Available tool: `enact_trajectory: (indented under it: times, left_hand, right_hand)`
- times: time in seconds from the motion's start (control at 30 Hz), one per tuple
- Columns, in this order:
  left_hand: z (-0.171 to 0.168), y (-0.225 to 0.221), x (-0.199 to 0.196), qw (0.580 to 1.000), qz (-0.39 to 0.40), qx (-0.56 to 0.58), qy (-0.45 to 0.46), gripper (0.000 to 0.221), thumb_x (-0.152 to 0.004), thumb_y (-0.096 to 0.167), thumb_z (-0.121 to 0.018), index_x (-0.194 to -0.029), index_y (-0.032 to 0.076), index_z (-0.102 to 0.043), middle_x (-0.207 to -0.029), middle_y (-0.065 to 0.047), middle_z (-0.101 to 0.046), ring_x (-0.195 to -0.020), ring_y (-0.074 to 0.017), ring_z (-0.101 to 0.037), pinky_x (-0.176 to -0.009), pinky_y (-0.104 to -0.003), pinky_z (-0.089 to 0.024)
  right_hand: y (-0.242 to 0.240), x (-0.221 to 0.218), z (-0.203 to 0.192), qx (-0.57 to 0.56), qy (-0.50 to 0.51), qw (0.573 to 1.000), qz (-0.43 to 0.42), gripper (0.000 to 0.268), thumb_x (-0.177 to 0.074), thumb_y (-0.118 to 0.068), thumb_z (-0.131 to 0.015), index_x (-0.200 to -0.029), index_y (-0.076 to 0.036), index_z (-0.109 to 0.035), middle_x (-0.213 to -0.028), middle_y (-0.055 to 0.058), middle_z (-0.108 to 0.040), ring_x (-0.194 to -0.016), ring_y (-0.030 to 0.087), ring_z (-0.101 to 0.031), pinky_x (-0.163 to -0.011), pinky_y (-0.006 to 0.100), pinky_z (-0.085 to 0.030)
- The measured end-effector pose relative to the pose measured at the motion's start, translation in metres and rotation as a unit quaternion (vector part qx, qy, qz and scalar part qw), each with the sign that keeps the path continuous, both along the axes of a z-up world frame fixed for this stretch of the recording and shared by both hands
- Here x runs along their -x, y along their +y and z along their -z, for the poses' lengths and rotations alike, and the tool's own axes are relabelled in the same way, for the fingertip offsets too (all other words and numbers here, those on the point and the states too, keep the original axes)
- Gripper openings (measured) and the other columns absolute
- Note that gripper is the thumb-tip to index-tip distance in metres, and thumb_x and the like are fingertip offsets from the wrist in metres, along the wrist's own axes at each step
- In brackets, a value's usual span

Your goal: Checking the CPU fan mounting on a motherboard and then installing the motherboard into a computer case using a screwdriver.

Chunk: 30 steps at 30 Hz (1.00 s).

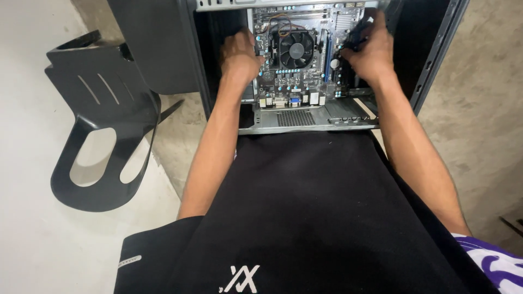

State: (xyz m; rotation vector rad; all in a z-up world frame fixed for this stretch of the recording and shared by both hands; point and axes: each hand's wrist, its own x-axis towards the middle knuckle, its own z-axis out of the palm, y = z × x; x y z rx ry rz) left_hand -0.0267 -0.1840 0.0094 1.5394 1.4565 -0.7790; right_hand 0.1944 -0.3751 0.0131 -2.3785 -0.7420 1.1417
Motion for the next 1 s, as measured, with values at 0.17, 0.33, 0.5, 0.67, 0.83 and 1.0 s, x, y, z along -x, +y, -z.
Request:
enact_trajectory:
  times: [0.17, 0.33, 0.5, 0.67, 0.83, 1.0]
  left_hand:
    - [0.007, -0.002, 0.002, 0.994, 0.108, -0.004, 0.023, 0.040, -0.090, 0.023, -0.081, -0.122, 0.007, -0.062, -0.111, -0.012, -0.074, -0.102, -0.0306, -0.074, -0.081, -0.039, -0.062]
    - [0.011, -0.005, 0.009, 0.997, 0.058, -0.031, -0.046, 0.038, -0.087, 0.017, -0.082, -0.118, 0.009, -0.061, -0.116, -0.011, -0.066, -0.105, -0.0310, -0.069, -0.082, -0.040, -0.060]
    - [-0.015, 0.005, -0.001, 0.998, 0.052, 0.016, -0.023, 0.040, -0.091, 0.017, -0.078, -0.124, 0.007, -0.058, -0.117, -0.012, -0.069, -0.105, -0.0284, -0.072, -0.085, -0.036, -0.063]
    - [-0.002, 0.001, 0.000, 0.998, 0.053, 0.004, -0.044, 0.033, -0.093, 0.022, -0.078, -0.116, 0.009, -0.058, -0.109, -0.012, -0.069, -0.100, -0.0293, -0.071, -0.080, -0.040, -0.060]
    - [-0.009, 0.003, -0.001, 0.999, 0.010, 0.027, -0.033, 0.034, -0.089, 0.012, -0.079, -0.117, 0.007, -0.062, -0.112, -0.011, -0.072, -0.104, -0.0250, -0.073, -0.086, -0.029, -0.064]
    - [-0.007, 0.001, 0.000, 0.999, 0.001, 0.029, -0.033, 0.047, -0.086, 0.024, -0.084, -0.123, 0.009, -0.060, -0.111, -0.007, -0.071, -0.107, -0.0215, -0.070, -0.092, -0.032, -0.058]
  right_hand:
    - [-0.014, -0.005, 0.015, 0.001, -0.041, 0.999, -0.012, 0.053, -0.082, -0.006, -0.094, -0.120, -0.009, -0.057, -0.101, 0.006, -0.063, -0.077, 0.020, -0.060, -0.062, 0.039, -0.052]
    - [-0.016, -0.004, 0.007, -0.031, -0.015, 0.999, 0.005, 0.063, -0.081, -0.006, -0.095, -0.125, -0.010, -0.050, -0.105, 0.008, -0.061, -0.077, 0.019, -0.055, -0.065, 0.038, -0.050]
    - [-0.016, -0.004, 0.010, -0.020, -0.005, 1.000, 0.011, 0.062, -0.082, -0.006, -0.093, -0.124, -0.010, -0.049, -0.101, 0.007, -0.059, -0.069, 0.015, -0.056, -0.061, 0.035, -0.051]
    - [-0.005, -0.006, 0.006, -0.020, -0.032, 0.999, 0.010, 0.059, -0.079, -0.002, -0.084, -0.124, -0.007, -0.046, -0.107, 0.014, -0.068, -0.065, 0.020, -0.062, -0.057, 0.039, -0.052]
    - [-0.007, -0.004, 0.016, 0.016, -0.036, 0.999, -0.029, 0.074, -0.084, 0.000, -0.083, -0.144, -0.004, -0.040, -0.126, 0.026, -0.060, -0.115, 0.040, -0.062, -0.095, 0.044, -0.056]
    - [-0.011, -0.009, 0.023, -0.034, -0.039, 0.997, -0.051, 0.074, -0.082, 0.002, -0.085, -0.146, 0.004, -0.047, -0.129, 0.025, -0.064, -0.112, 0.034, -0.065, -0.092, 0.036, -0.056]
